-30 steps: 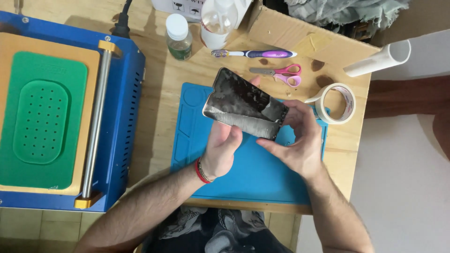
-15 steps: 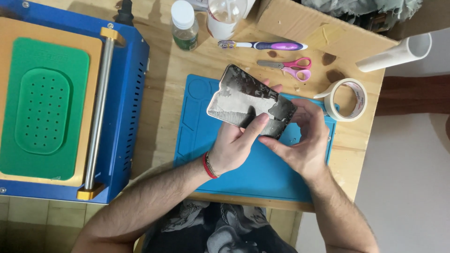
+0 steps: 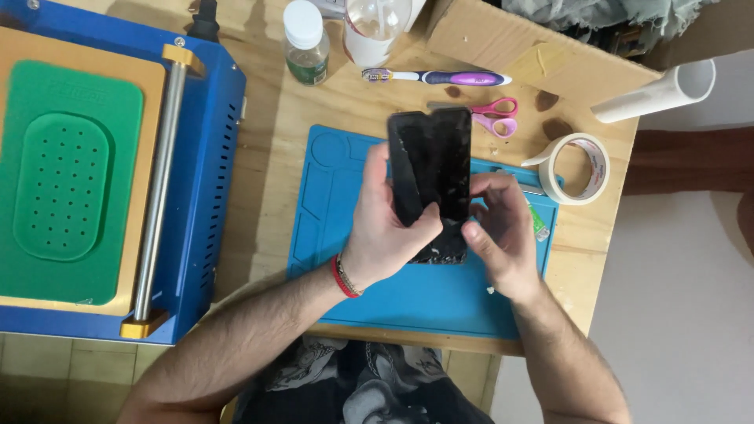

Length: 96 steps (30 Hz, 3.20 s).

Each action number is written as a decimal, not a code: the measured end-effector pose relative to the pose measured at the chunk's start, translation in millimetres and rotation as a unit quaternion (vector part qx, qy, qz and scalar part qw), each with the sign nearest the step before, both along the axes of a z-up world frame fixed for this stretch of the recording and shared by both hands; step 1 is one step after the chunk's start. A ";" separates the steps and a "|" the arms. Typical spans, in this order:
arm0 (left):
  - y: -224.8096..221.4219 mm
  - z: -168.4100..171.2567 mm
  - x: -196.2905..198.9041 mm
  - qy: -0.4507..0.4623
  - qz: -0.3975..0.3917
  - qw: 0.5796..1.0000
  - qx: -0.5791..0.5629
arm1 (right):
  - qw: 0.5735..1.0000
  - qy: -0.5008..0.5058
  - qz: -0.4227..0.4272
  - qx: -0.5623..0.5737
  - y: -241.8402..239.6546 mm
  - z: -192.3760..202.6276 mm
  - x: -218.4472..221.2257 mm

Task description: Reassembling a mobile phone by peeling off protective film and fitting the screen onto the chassis.

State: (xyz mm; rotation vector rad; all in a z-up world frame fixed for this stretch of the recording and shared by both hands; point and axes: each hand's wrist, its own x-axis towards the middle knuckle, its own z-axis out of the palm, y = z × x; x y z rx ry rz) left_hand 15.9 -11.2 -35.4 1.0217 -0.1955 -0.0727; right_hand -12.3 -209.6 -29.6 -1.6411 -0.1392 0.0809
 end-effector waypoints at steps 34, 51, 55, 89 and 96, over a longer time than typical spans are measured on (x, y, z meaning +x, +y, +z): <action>1.0 20.1 -13.0 -0.057 -0.076 0.970 0.225 | 0.988 -0.049 -0.142 -0.023 -12.3 -19.9 -6.0; 4.8 -32.4 3.1 0.030 0.028 0.996 0.083 | 0.999 0.041 0.025 0.024 3.8 -17.2 -5.7; 6.0 -29.5 2.4 0.024 0.038 0.996 0.078 | 0.997 0.045 0.060 0.020 19.0 1.6 -5.1; -5.3 10.7 2.4 0.053 0.056 0.993 0.091 | 0.986 0.054 0.099 0.124 42.6 8.5 -1.1; -6.0 6.2 2.4 0.055 0.049 0.994 0.080 | 0.982 0.062 0.101 0.149 39.5 0.4 -0.4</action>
